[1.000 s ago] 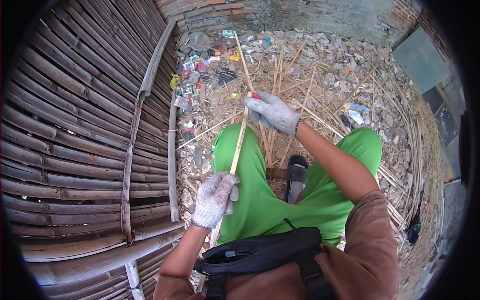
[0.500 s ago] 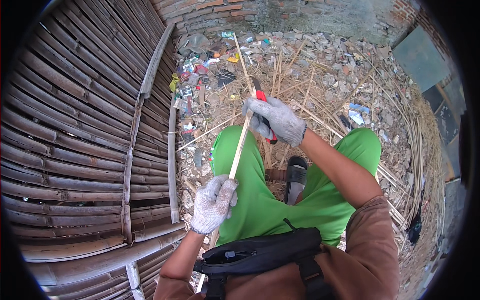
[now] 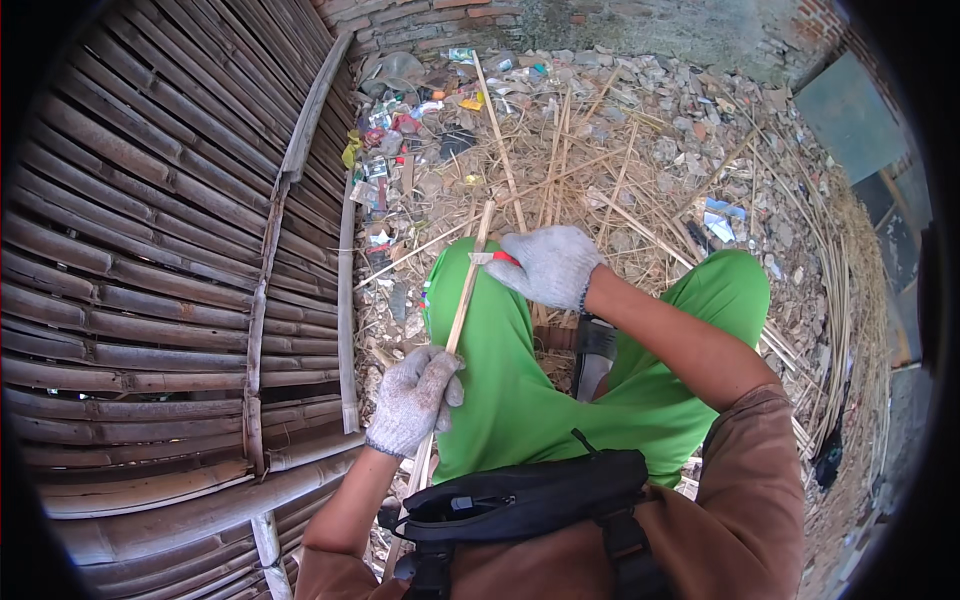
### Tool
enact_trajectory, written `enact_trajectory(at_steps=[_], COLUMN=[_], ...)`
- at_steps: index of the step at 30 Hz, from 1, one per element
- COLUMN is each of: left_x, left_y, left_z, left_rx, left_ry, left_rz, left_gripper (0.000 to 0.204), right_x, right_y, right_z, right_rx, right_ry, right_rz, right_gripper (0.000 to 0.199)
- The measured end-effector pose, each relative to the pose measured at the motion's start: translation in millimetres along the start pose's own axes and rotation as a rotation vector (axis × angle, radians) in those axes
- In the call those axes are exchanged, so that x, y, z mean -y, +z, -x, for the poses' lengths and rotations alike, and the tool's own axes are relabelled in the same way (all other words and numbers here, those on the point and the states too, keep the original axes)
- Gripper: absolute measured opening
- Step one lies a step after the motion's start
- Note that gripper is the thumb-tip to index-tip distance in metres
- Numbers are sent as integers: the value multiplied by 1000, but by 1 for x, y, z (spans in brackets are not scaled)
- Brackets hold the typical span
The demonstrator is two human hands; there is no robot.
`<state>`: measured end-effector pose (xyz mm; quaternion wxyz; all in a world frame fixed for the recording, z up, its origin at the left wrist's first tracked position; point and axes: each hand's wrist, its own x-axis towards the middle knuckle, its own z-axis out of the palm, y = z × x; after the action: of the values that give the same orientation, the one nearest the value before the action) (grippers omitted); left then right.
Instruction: The person shaves a thin strip of bamboo using a small knife while sitting in a workshop area.
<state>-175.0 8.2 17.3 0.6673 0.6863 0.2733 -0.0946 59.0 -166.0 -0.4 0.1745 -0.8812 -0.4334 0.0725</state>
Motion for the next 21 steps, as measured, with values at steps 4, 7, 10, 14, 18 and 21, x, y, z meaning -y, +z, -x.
enact_trajectory(at_steps=[4, 7, 10, 14, 18, 21], left_x=[-6, -9, -5, -6, -10, -9], left_y=[1, 4, 7, 8, 9, 5], left_z=[3, 6, 5, 5, 8, 13], left_rx=[-6, -15, -33, -61, -75, -46], left_ry=[-20, -14, -14, -14, 1, -18], left_rz=[17, 0, 13, 29, 4, 7], left_gripper=[27, 26, 25, 24, 24, 26], right_x=[12, -1, 7, 9, 7, 0], right_y=[-10, -4, -5, -4, -7, -16], right_z=[-7, -13, -12, -13, -17, -24], right_rx=[110, 68, 93, 104, 113, 188], right_ry=[4, -2, -49, -57, -57, 17], right_rz=[88, 99, 103, 111, 120, 137], right_gripper=[67, 66, 65, 69, 70, 73])
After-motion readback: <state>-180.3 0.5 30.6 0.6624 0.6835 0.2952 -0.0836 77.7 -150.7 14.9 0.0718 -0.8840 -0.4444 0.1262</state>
